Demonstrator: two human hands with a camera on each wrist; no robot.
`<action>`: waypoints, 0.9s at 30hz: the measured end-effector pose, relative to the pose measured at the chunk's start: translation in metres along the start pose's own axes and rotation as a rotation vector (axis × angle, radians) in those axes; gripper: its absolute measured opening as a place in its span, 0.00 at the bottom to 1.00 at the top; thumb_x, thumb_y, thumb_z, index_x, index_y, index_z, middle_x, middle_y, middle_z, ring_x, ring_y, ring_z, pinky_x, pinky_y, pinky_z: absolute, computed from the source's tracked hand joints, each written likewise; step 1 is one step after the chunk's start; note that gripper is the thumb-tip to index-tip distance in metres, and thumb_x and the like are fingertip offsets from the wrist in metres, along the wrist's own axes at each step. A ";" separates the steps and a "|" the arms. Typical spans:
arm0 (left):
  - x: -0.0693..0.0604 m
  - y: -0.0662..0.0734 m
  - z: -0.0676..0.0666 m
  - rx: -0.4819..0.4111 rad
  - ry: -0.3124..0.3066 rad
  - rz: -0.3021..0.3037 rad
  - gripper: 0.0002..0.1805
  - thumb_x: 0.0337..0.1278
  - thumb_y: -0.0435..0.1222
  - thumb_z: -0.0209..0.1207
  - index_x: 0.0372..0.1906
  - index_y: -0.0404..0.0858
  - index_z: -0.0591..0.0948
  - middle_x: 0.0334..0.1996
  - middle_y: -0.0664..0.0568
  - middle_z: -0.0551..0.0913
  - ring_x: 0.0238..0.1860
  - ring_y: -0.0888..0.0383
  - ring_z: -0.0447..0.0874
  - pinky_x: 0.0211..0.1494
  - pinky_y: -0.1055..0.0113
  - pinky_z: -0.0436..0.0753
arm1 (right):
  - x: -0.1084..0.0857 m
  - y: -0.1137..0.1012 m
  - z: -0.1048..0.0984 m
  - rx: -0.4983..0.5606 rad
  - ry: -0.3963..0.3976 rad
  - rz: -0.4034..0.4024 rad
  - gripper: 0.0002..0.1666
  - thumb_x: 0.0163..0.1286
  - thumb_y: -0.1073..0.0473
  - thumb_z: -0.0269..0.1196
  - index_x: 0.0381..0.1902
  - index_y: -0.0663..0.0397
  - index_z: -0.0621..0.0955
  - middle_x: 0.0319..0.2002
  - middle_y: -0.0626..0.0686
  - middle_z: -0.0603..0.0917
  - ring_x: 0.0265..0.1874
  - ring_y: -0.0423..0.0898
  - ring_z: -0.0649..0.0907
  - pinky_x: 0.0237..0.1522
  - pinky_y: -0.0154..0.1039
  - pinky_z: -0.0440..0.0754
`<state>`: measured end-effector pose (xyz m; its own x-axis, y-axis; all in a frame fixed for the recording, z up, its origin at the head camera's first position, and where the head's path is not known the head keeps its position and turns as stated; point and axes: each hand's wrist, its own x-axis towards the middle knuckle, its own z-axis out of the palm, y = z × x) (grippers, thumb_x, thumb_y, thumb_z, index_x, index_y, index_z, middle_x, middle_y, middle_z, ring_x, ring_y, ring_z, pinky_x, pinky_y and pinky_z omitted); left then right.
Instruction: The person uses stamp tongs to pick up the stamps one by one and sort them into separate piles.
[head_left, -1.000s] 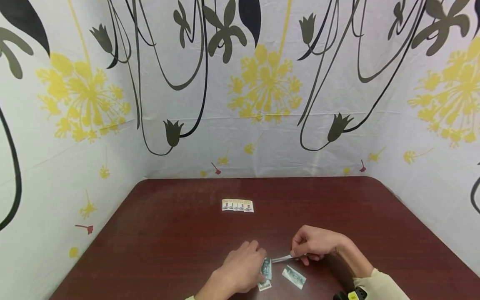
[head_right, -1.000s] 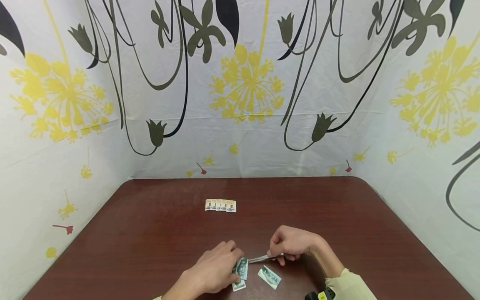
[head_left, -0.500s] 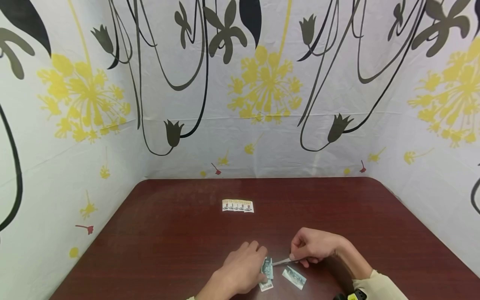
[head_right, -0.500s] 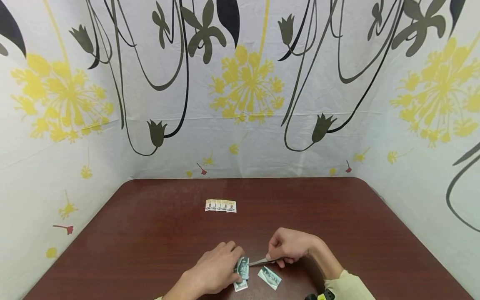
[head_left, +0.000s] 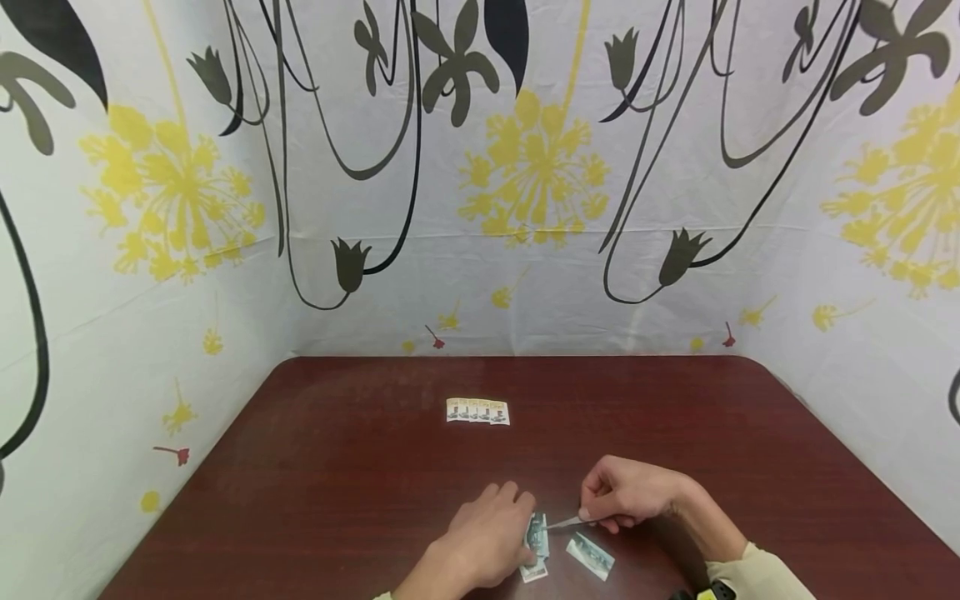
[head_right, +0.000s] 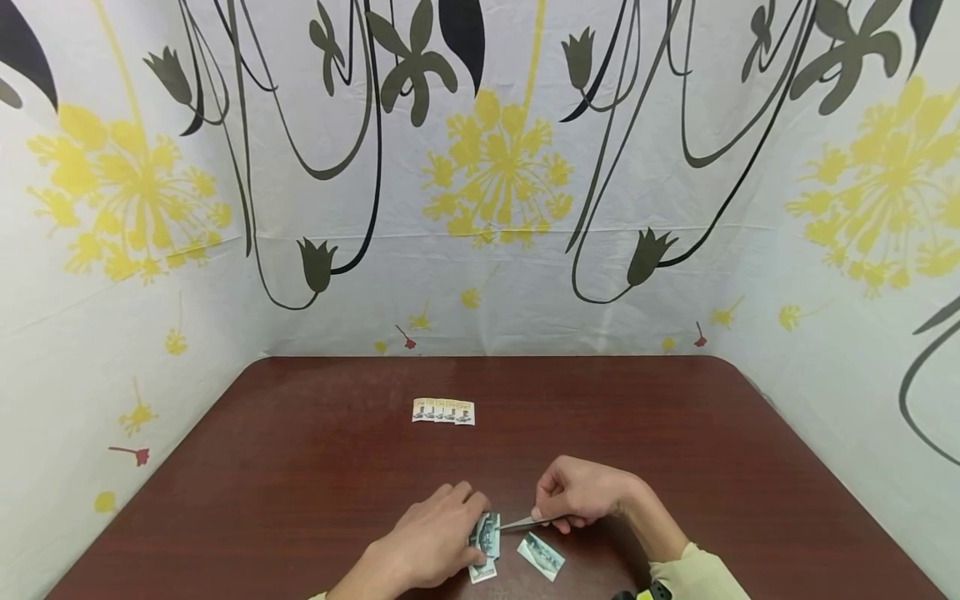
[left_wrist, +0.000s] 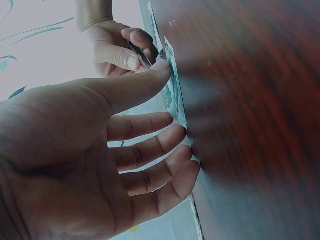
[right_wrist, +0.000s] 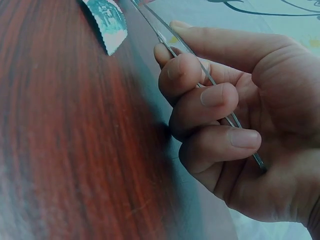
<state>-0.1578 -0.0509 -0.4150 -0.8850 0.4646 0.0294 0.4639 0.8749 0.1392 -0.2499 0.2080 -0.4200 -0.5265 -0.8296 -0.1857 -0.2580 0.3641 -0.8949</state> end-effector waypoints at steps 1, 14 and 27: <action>0.000 0.000 0.000 0.001 -0.004 0.001 0.25 0.51 0.51 0.77 0.51 0.47 0.82 0.41 0.56 0.79 0.42 0.58 0.77 0.35 0.62 0.81 | 0.000 0.000 0.000 -0.003 0.004 0.002 0.18 0.73 0.61 0.65 0.28 0.73 0.80 0.15 0.61 0.75 0.12 0.32 0.70 0.17 0.28 0.67; -0.001 0.000 -0.002 -0.006 -0.025 -0.006 0.27 0.53 0.53 0.76 0.55 0.46 0.83 0.43 0.58 0.79 0.41 0.60 0.75 0.35 0.64 0.81 | -0.003 0.005 -0.004 0.001 0.055 0.002 0.18 0.74 0.62 0.65 0.29 0.73 0.80 0.17 0.67 0.73 0.12 0.32 0.68 0.16 0.29 0.65; -0.003 0.002 -0.002 -0.031 0.028 -0.050 0.34 0.47 0.60 0.77 0.50 0.41 0.79 0.35 0.58 0.74 0.36 0.61 0.71 0.32 0.65 0.76 | -0.008 0.008 -0.013 -0.049 0.191 0.018 0.15 0.75 0.60 0.64 0.33 0.69 0.84 0.19 0.44 0.75 0.12 0.31 0.67 0.15 0.29 0.63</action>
<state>-0.1541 -0.0514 -0.4130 -0.9081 0.4158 0.0496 0.4179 0.8922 0.1714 -0.2578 0.2228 -0.4201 -0.6746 -0.7288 -0.1169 -0.2836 0.4021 -0.8705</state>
